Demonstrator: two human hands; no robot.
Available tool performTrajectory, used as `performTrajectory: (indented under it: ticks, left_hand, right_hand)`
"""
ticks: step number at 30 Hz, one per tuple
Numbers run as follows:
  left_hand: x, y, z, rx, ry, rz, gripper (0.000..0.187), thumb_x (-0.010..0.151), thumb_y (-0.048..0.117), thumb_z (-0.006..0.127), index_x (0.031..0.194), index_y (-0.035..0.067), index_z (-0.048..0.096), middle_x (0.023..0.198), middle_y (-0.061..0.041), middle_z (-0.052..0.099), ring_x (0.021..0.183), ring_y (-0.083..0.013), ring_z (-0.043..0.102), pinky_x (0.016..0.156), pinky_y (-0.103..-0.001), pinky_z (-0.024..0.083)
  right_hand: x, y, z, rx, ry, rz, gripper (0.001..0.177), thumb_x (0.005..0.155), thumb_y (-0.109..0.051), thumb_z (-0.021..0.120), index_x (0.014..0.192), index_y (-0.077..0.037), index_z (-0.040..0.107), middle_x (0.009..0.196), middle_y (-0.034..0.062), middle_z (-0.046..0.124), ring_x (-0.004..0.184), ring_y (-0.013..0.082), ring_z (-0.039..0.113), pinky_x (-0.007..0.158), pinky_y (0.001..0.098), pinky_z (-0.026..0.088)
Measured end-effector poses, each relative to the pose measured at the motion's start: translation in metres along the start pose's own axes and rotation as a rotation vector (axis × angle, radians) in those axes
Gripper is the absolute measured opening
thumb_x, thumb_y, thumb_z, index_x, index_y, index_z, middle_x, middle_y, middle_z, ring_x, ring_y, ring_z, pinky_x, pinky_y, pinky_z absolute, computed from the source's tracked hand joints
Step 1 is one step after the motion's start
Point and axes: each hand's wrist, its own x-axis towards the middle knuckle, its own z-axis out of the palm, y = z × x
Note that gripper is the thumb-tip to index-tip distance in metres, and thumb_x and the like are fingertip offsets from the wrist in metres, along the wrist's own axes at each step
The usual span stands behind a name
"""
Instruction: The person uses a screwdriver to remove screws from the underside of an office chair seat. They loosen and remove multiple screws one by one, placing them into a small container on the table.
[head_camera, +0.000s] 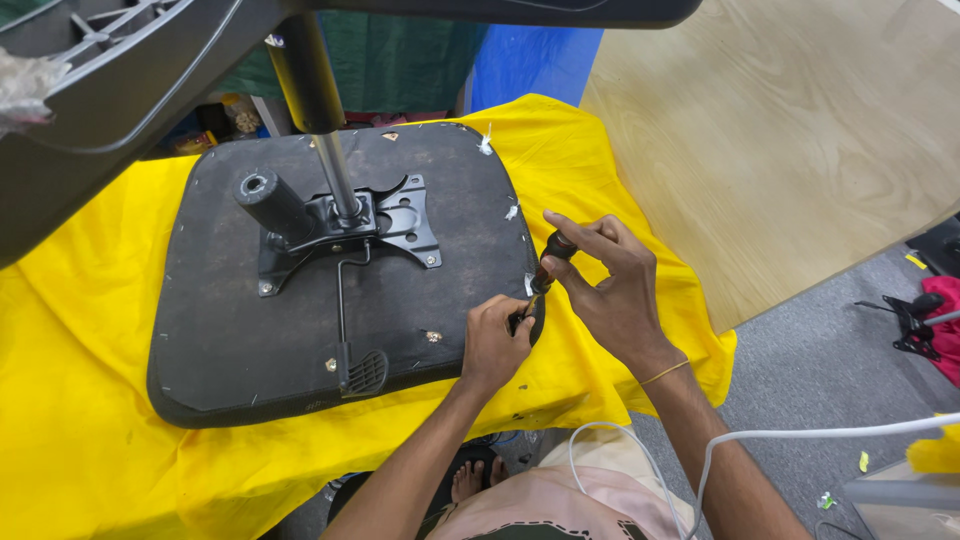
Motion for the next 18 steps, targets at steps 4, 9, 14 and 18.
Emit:
performTrajectory:
  ticks: [4,9,14,18]
  left_hand:
    - [0.006,-0.002,-0.004,-0.002,-0.04,-0.049,0.019,0.077,0.0,0.079,0.095,-0.003,0.076,0.079,-0.013,0.072,0.054,-0.0187,0.062,0.055,-0.033,0.048]
    - [0.003,0.0,0.0,-0.008,0.009,-0.104,0.018,0.076,0.0,0.08,0.094,-0.002,0.077,0.079,-0.012,0.073,0.051,-0.015,0.06,0.053,-0.032,0.048]
    - [-0.005,0.006,0.006,-0.015,0.098,-0.111,0.016,0.077,-0.001,0.079,0.092,-0.004,0.076,0.082,-0.013,0.073,0.056,-0.0178,0.063,0.057,-0.033,0.05]
    - [-0.008,0.012,0.007,-0.005,0.15,-0.108,0.015,0.079,-0.002,0.077,0.094,-0.004,0.075,0.084,-0.015,0.073,0.065,-0.0236,0.068,0.063,-0.035,0.052]
  right_hand:
    - [-0.001,-0.003,0.005,-0.047,0.1,-0.016,0.042,0.081,-0.013,0.087,0.121,-0.01,0.074,0.091,0.0093,0.069,0.083,0.0206,0.067,0.074,0.034,0.051]
    - [0.011,0.003,-0.005,0.145,0.015,-0.115,0.04,0.088,-0.006,0.074,0.128,-0.007,0.068,0.123,0.0153,0.067,0.097,0.0205,0.07,0.084,0.0334,0.055]
    - [0.017,0.001,-0.007,0.056,-0.043,-0.114,0.039,0.083,-0.012,0.083,0.121,-0.006,0.075,0.091,0.0122,0.073,0.077,0.0197,0.068,0.07,0.0329,0.053]
    - [0.021,-0.011,-0.004,-0.094,0.055,-0.049,0.034,0.08,-0.015,0.09,0.111,-0.005,0.079,0.078,0.0126,0.068,0.07,0.0212,0.066,0.067,0.0335,0.051]
